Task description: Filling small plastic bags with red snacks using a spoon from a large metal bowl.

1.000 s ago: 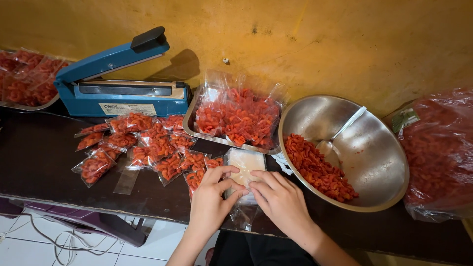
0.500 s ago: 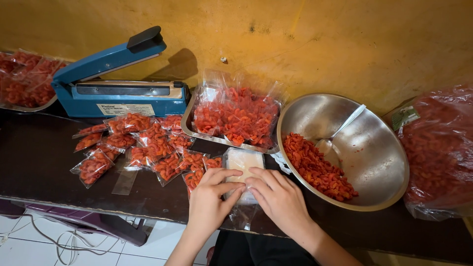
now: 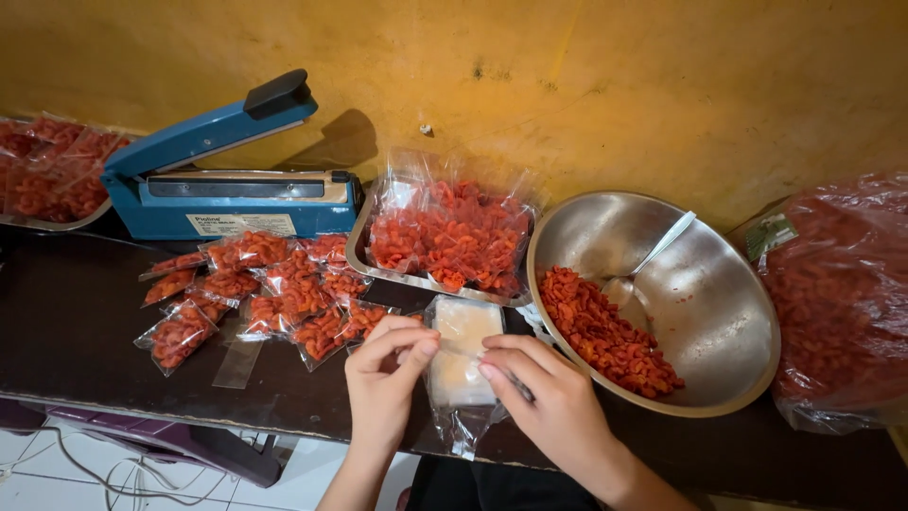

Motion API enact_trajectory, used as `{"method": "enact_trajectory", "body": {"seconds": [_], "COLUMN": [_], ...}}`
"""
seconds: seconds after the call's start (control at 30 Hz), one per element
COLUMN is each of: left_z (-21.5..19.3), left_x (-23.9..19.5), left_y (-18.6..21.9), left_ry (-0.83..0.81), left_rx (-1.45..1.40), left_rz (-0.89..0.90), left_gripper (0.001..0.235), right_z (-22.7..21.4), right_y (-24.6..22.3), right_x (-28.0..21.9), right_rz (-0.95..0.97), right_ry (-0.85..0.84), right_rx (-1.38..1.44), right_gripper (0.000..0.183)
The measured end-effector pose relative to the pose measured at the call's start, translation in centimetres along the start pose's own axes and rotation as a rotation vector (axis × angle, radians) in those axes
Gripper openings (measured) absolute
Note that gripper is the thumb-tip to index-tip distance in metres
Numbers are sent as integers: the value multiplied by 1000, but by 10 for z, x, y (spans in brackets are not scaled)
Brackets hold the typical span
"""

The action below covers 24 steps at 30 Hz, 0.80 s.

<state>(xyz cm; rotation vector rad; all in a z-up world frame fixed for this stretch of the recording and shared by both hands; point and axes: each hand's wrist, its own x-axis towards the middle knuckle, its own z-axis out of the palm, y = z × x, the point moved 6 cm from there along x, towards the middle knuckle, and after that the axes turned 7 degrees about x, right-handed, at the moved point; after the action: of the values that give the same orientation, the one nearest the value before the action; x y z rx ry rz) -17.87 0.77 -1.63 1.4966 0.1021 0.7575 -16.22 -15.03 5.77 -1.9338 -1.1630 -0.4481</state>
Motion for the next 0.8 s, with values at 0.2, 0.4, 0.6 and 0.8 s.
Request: {"method": "enact_trajectory", "body": {"seconds": [0.2,0.4,0.6,0.8], "left_z": [41,77,114,151], "left_x": [2,15,48,71], "left_y": [4,62,74,57], "left_ry": [-351,-625,-632,-522], "left_rx": [-58,133,140,99], "left_rz": [-81,8,144,132], "left_gripper": [9,23,26,19], "right_z": [-53,-83,-102,-126], "right_y": [-11,39,47,79], "right_x": [16,28,49,55], "right_rz": [-71,186,89,167], "right_ry": [172,168,-52,45], "right_rx": [-91,-11,-21,49], "right_gripper": [13,14,17,21]}}
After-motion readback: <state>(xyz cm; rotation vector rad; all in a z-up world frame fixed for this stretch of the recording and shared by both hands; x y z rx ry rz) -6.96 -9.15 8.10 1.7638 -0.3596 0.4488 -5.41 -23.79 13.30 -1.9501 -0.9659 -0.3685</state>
